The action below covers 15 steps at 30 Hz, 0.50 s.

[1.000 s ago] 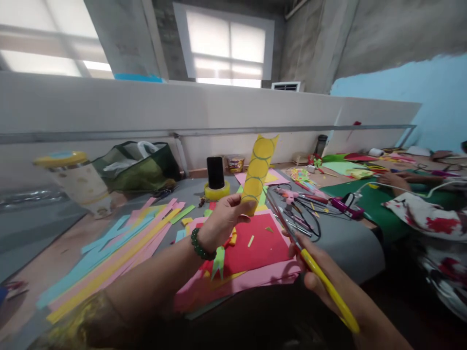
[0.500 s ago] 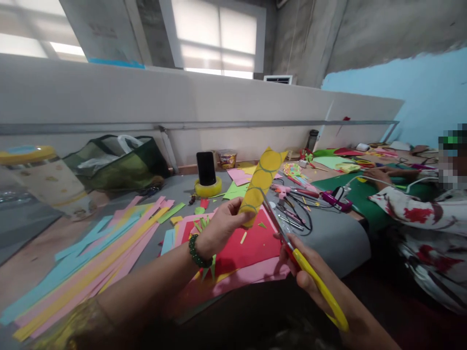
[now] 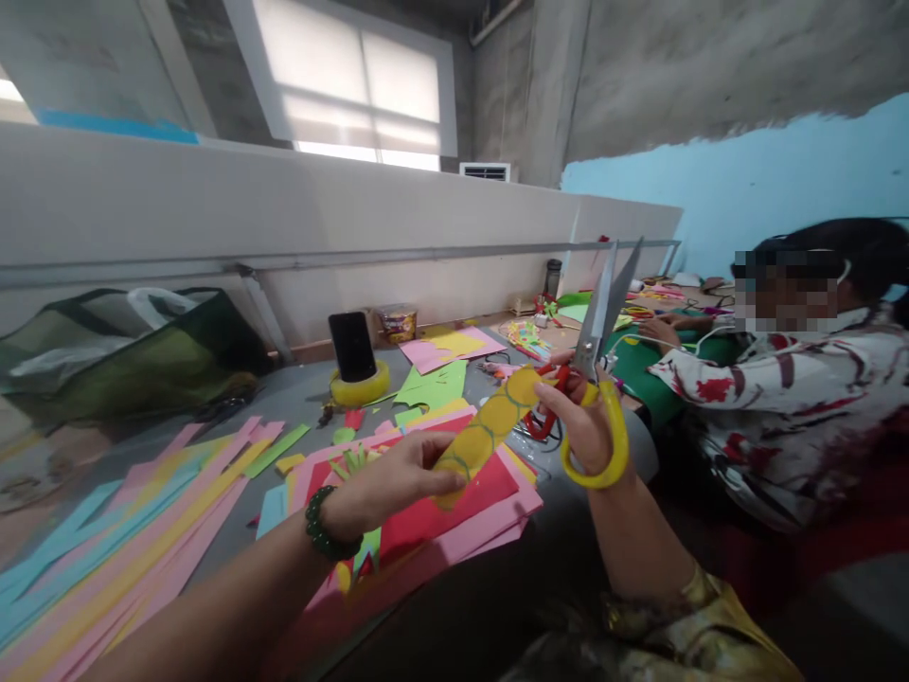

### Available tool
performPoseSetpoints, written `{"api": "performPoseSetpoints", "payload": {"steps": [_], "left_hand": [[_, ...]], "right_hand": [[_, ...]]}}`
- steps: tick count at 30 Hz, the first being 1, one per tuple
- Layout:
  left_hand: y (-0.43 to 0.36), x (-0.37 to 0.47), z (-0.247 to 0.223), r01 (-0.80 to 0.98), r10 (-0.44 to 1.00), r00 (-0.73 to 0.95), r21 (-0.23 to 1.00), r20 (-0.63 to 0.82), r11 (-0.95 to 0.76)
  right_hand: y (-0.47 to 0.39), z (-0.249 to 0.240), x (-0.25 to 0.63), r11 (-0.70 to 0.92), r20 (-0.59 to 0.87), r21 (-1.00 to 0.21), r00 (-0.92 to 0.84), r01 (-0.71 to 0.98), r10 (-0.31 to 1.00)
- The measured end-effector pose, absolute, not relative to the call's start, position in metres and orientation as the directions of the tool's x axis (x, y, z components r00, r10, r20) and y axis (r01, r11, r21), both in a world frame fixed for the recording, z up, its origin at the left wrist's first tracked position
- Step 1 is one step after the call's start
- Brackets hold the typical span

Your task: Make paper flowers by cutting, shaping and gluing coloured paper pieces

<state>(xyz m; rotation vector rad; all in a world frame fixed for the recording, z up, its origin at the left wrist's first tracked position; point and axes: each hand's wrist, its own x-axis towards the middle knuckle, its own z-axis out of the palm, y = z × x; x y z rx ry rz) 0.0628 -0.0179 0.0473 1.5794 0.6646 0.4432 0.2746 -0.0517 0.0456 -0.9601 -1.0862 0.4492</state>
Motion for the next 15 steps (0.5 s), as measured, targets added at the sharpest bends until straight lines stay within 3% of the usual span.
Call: {"api": "performPoseSetpoints", "payload": {"steps": [3,7,12,15], "left_hand": [[-0.018,0.062,0.051,0.131,0.617,0.784,0.990,-0.066,-0.060],[-0.016,0.065,0.046,-0.004,0.755,0.654,0.998,0.045,-0.056],[-0.012,0.067,0.039,-0.065,0.856,0.510,0.997,0.078,-0.051],[-0.011,0.065,0.041,-0.136,0.890,0.453,0.991,0.049,0.015]], "right_hand": [[-0.055,0.044,0.263,0.516,0.525,-0.847,0.349,0.127,0.776],[-0.063,0.042,0.246,0.455,0.471,-0.873,0.067,0.175,0.879],[-0.071,0.033,0.252,0.497,0.486,-0.821,-0.115,0.279,0.867],[-0.081,0.023,0.268,0.514,0.502,-0.794,-0.127,0.325,0.856]]}}
